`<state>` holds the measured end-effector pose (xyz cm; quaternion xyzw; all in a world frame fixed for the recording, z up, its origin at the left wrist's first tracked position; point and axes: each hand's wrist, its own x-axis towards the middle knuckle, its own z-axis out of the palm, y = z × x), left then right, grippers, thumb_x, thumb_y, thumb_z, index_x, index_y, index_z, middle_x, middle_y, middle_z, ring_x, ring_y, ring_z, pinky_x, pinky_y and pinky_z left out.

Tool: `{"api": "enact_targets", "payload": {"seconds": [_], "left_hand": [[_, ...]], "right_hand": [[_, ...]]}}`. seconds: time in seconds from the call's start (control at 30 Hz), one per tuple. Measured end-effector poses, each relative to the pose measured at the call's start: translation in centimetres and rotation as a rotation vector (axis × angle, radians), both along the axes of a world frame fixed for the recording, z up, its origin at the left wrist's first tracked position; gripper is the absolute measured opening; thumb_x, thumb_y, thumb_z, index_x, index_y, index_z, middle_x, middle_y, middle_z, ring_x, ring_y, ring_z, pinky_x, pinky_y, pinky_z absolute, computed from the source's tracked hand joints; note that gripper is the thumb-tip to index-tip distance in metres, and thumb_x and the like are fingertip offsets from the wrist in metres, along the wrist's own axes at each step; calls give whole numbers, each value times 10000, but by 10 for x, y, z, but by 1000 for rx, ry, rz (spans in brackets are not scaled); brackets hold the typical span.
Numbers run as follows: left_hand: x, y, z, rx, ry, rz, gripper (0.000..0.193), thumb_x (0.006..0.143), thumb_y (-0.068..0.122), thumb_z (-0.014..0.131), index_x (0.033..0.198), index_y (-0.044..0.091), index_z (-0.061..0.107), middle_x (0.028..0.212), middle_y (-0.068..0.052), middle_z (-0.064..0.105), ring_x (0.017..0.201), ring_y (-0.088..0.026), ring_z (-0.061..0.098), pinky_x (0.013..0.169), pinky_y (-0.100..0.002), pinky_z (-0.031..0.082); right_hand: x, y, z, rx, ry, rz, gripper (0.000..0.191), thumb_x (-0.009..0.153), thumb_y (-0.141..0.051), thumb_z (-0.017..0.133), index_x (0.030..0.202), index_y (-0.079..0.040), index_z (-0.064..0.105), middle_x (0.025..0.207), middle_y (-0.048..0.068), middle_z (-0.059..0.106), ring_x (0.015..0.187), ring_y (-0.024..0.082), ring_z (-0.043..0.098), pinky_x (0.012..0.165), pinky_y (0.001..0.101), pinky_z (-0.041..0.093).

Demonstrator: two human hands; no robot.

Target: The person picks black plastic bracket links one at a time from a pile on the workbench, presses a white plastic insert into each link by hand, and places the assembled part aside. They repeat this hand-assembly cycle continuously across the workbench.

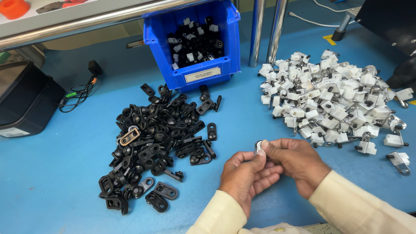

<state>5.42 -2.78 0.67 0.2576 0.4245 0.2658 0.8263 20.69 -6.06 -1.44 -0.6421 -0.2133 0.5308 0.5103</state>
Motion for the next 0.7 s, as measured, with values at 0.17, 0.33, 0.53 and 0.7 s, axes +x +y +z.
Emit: {"api": "enact_targets", "payload": {"seconds": [0.17,0.33,0.53,0.7], "left_hand": [[8,-2,1,35,106,33,285,942,184,645,1153,1,586,1004,-185,759,884,-254,775,801,-344,651],[9,1,4,66,182,16,266,948,177,651,1142,1,604,986,-188,753,862,-248,772,783,-338,654],[4,4,3,57,179,-48,285,945,168,674,1159,-10,612,958,-157,753,822,-222,764,747,-320,658],[11,5,4,280,399,-65,291,919,144,694,1139,-37,636,861,-171,771,733,-220,778,633,-294,645]], "right_hand": [[-6,1,-10,-12,-10,-154,266,951,-235,677,954,31,697,823,124,718,701,192,651,659,334,539],[4,2,5,-69,118,-73,347,956,-320,604,963,20,675,859,112,742,749,198,711,726,361,593],[14,4,9,-103,8,119,325,930,-325,705,953,-1,691,871,139,765,764,212,740,773,388,612],[6,9,-4,-83,-30,-6,301,941,-283,666,921,17,677,867,160,747,742,234,718,745,382,611]]}}
